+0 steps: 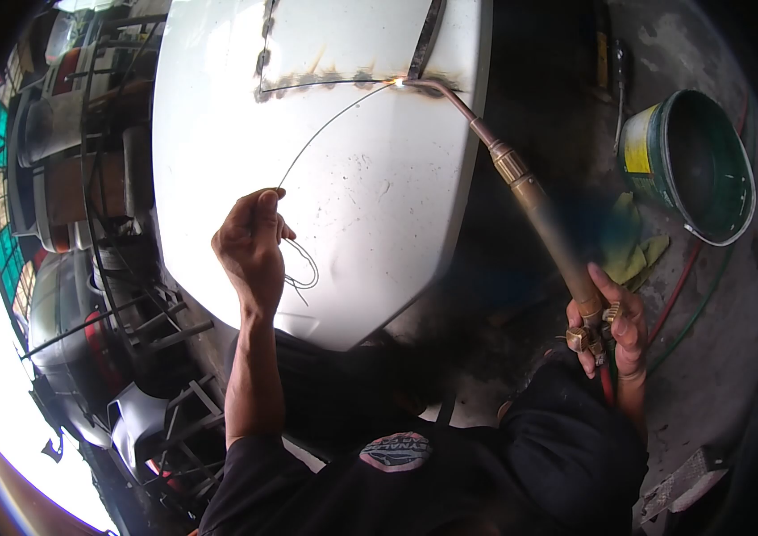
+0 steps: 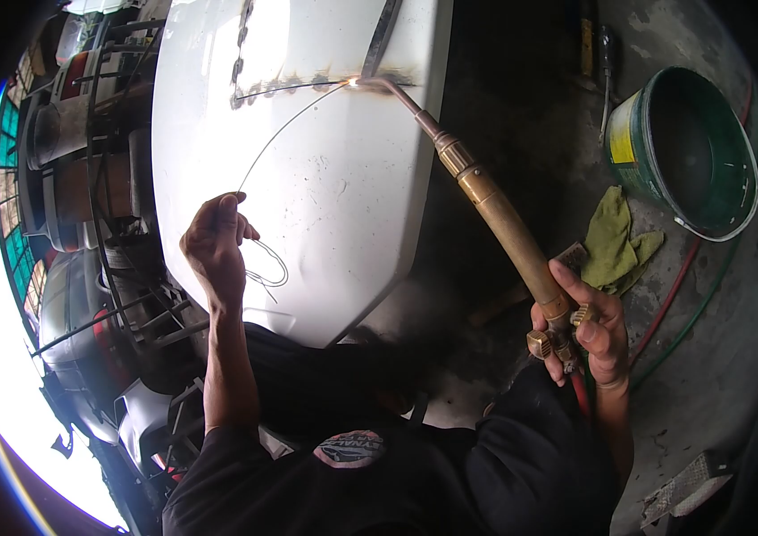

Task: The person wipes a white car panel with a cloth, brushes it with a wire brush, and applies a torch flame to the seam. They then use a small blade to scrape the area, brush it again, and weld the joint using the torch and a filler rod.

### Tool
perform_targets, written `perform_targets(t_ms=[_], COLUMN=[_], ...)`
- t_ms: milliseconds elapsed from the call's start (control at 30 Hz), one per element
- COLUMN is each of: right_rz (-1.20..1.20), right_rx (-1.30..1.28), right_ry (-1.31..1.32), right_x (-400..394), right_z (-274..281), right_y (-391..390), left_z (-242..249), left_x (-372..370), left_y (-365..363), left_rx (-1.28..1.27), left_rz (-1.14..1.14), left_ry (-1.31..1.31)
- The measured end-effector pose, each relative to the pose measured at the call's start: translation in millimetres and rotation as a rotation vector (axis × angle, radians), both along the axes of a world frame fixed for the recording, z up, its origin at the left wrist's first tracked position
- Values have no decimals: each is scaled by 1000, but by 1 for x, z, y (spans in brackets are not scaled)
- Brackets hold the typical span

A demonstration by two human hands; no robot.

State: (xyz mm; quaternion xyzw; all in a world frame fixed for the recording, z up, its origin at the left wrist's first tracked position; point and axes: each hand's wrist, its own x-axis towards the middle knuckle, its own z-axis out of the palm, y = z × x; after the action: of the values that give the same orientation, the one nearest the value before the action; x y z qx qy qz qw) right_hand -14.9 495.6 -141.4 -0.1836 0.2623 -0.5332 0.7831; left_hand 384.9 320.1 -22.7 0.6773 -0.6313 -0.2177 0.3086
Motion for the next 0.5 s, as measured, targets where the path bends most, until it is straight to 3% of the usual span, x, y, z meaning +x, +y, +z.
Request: perform_targets(t_ms=[500], right_rz=[2], right_rx=[-11], right_ry=[-15], right_x=[0], right_z=[1], right_y=[-1], left_z=[-2], left_x=[3], left_y=[-1], left_rx=[-10], left_rz=[-14], left_ry=[3])
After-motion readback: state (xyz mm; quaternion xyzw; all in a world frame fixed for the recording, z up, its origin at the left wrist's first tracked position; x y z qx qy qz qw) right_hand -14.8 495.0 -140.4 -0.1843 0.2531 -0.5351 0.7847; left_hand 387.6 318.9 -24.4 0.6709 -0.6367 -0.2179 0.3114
